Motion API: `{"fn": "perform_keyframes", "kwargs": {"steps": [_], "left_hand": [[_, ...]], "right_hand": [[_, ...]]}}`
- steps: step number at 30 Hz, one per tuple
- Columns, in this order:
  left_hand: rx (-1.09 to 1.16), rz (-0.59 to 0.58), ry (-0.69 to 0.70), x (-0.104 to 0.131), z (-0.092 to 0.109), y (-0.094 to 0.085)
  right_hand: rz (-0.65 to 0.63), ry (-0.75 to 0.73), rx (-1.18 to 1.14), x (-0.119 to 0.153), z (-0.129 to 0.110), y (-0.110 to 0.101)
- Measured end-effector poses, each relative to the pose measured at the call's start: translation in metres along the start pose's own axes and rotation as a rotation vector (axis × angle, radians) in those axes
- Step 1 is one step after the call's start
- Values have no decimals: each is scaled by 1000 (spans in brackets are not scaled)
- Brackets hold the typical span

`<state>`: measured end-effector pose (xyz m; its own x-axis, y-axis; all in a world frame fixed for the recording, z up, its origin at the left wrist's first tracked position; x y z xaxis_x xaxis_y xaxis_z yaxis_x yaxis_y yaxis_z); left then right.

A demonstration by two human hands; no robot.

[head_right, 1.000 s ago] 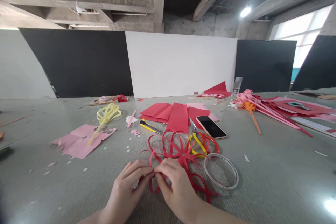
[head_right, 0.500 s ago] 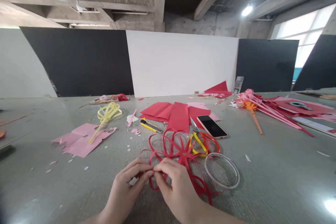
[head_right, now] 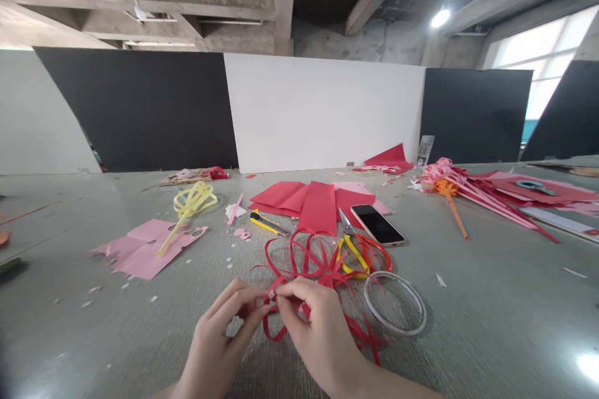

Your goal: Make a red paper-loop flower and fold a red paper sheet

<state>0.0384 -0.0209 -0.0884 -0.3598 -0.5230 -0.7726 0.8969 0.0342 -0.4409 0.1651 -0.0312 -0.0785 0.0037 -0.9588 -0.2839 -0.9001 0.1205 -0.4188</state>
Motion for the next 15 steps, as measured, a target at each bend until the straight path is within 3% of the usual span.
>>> {"fn": "perform_keyframes", "kwargs": {"steps": [4, 11, 15], "left_hand": [[-56, -1, 33, 2, 3, 1], [-51, -11, -11, -3, 4, 0], [-69, -44, -38, -4, 4, 0]], "right_hand": [[4, -56, 35, 1, -5, 0], [59, -232, 166, 3, -11, -1], [29, -257, 227, 3, -11, 0]]}}
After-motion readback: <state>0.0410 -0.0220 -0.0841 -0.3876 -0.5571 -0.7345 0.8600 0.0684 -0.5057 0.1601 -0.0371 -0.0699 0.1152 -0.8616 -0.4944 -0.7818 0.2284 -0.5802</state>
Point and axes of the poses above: each hand's wrist, its own x-axis away from the middle knuckle, its own y-axis out of the palm, z = x × y, the point moved 6 cm from there along -x, towards the middle knuckle, and after that the axes turned 12 degrees about y, right-handed, at the moved point
